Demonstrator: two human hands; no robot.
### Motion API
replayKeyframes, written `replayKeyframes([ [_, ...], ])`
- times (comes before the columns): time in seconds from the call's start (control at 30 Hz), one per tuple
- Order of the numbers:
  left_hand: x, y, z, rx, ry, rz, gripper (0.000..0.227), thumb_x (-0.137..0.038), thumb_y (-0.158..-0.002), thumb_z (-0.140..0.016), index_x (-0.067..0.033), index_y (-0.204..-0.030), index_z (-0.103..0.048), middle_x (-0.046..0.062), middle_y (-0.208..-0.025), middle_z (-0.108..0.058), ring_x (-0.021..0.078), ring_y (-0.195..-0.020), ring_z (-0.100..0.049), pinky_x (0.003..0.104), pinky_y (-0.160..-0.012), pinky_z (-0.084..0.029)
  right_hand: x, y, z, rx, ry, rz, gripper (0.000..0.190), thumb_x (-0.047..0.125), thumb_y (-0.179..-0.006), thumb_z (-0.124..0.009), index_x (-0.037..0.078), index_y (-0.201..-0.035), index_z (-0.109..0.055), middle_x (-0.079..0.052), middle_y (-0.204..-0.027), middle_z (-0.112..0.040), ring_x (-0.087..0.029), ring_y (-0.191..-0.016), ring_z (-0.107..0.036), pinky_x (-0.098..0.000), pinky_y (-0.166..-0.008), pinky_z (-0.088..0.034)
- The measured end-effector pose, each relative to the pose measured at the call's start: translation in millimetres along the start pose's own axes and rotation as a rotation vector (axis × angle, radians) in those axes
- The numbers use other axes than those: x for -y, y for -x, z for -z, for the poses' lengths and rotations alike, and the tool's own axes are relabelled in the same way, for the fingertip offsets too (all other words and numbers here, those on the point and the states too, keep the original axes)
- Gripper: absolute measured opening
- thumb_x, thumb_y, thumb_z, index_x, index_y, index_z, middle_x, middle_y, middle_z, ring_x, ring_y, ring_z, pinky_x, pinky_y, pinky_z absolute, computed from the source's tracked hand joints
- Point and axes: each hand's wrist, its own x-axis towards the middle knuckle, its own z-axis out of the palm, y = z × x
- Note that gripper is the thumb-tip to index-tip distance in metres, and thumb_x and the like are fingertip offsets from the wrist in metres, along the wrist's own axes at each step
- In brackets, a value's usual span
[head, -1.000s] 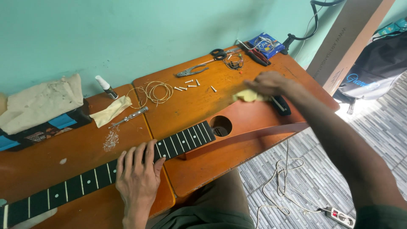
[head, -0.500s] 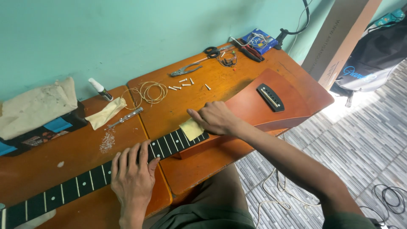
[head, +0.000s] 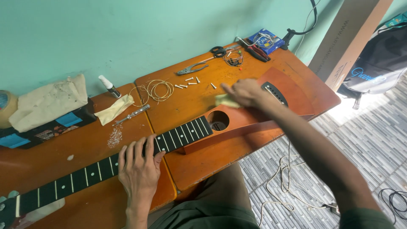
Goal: The person cleans the headstock and body of a guitar using a cloth. They wipe the headstock first, then spray a liquid onto the body and wipe it down with the cloth.
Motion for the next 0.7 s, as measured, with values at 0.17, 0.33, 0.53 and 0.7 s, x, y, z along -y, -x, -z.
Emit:
replayKeyframes([
  [0.17, 0, 0, 0, -0.005, -0.002, -0.008, 0.058, -0.055, -0.106, -0.033, -0.0166, -0.134, -0.067, 0.003, -0.119, -0.072, 0.0238, -0.109, -0.068, 0.042, -0.103, -0.05, 86, 34, 1, -0.056, -0.192, 0.124, 0.077, 0.055, -0.111, -0.019, 0.008, -0.056, -0.047, -0.011, -0.051, -0.049, -0.03, -0.048, -0.054, -0.0482, -0.057, -0.043],
  [0.33, -1, -1, -1, 0.013, 0.0, -0.003, 0.059, -0.053, -0.107, -0.032, -0.0164, -0.135, -0.068, 0.003, -0.121, -0.074, 0.0236, -0.11, -0.069, 0.041, -0.102, -0.052, 44, 39, -3, -0.183, -0.235, 0.346, 0.063, 0.046, -0.11, -0.015, 0.014, -0.096, -0.068, -0.005, -0.081, -0.073, -0.025, -0.076, -0.069, -0.0459, -0.097, -0.048],
  [0.53, -1, 4, -5, 0.075, -0.046, 0.018, 0.06, -0.056, -0.107, -0.028, -0.0213, -0.138, -0.067, 0.0, -0.122, -0.075, 0.0213, -0.112, -0.071, 0.04, -0.102, -0.053, 9, 57, -14, -0.381, 0.031, 0.301, 0.058, 0.042, -0.112, -0.018, 0.009, -0.125, -0.063, -0.014, -0.119, -0.067, -0.031, -0.111, -0.062, -0.047, -0.103, -0.044],
  [0.7, -4, -1, 0, 0.016, -0.08, -0.013, 0.06, -0.054, -0.108, -0.028, -0.0207, -0.133, -0.072, -0.001, -0.121, -0.075, 0.02, -0.111, -0.072, 0.037, -0.1, -0.053, 54, 147, -38, -0.405, -0.13, 0.177, 0.066, 0.052, -0.109, -0.01, 0.016, -0.165, -0.015, -0.01, -0.172, -0.017, -0.028, -0.158, -0.015, -0.0474, -0.127, -0.009],
])
